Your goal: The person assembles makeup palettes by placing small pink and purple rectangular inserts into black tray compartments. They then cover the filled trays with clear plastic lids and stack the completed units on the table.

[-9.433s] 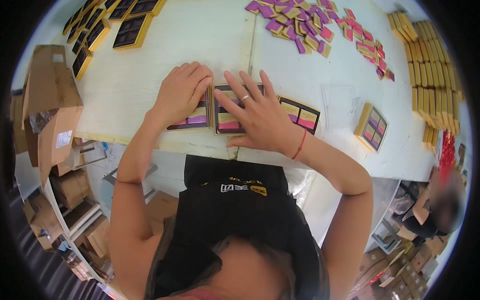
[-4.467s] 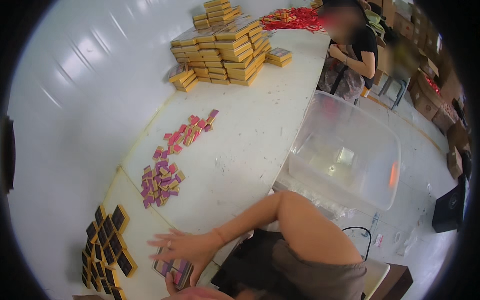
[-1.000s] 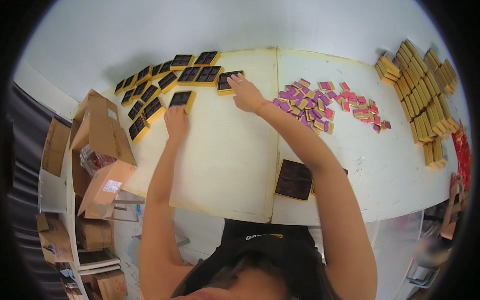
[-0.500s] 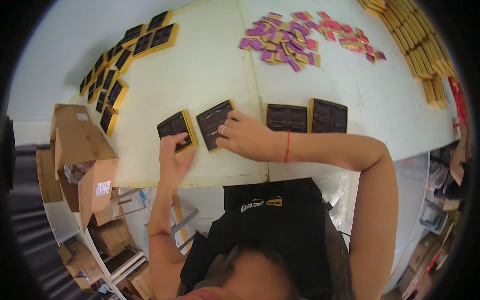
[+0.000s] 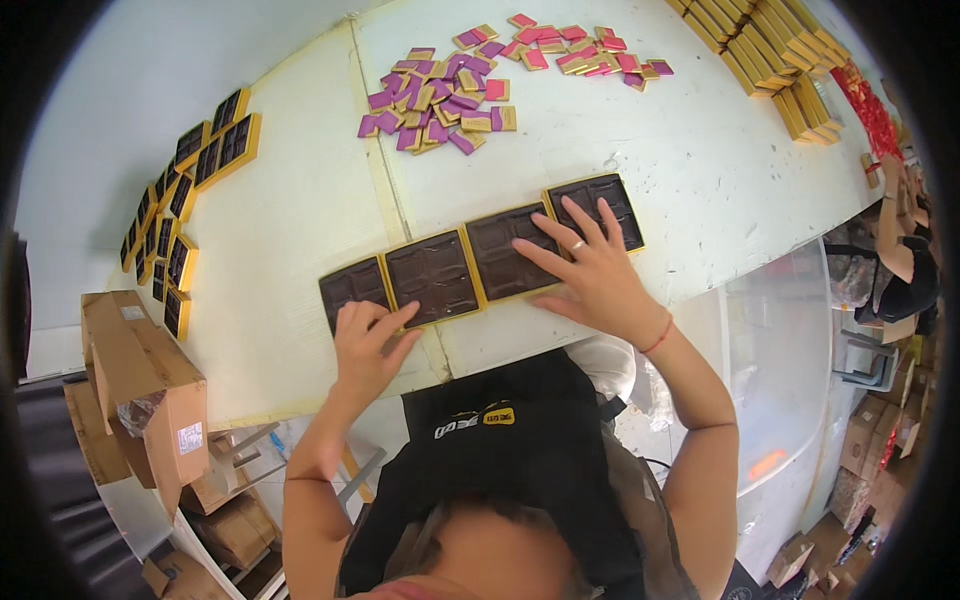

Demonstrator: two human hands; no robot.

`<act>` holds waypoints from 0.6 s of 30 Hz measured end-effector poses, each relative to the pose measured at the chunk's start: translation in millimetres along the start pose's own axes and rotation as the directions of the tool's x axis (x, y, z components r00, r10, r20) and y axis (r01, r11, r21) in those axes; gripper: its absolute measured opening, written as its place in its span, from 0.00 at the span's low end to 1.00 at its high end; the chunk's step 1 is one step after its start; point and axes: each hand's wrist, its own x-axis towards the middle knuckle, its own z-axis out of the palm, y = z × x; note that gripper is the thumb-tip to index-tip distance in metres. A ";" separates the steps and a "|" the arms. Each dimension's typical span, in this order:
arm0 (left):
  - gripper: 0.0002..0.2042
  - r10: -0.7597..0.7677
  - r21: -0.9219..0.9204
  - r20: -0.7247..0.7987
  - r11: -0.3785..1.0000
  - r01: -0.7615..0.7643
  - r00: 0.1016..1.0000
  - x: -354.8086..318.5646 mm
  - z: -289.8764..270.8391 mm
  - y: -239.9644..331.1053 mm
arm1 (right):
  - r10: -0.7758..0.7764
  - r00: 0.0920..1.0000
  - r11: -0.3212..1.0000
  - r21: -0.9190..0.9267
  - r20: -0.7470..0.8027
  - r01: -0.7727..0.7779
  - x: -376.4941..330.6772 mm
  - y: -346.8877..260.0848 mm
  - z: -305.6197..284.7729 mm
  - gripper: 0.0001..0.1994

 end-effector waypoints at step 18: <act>0.09 -0.056 0.115 0.070 0.992 0.048 0.996 217.6 63.2 -70.5 | 0.278 0.942 0.938 0.262 -0.186 -0.225 162.9 130.6 48.9 0.14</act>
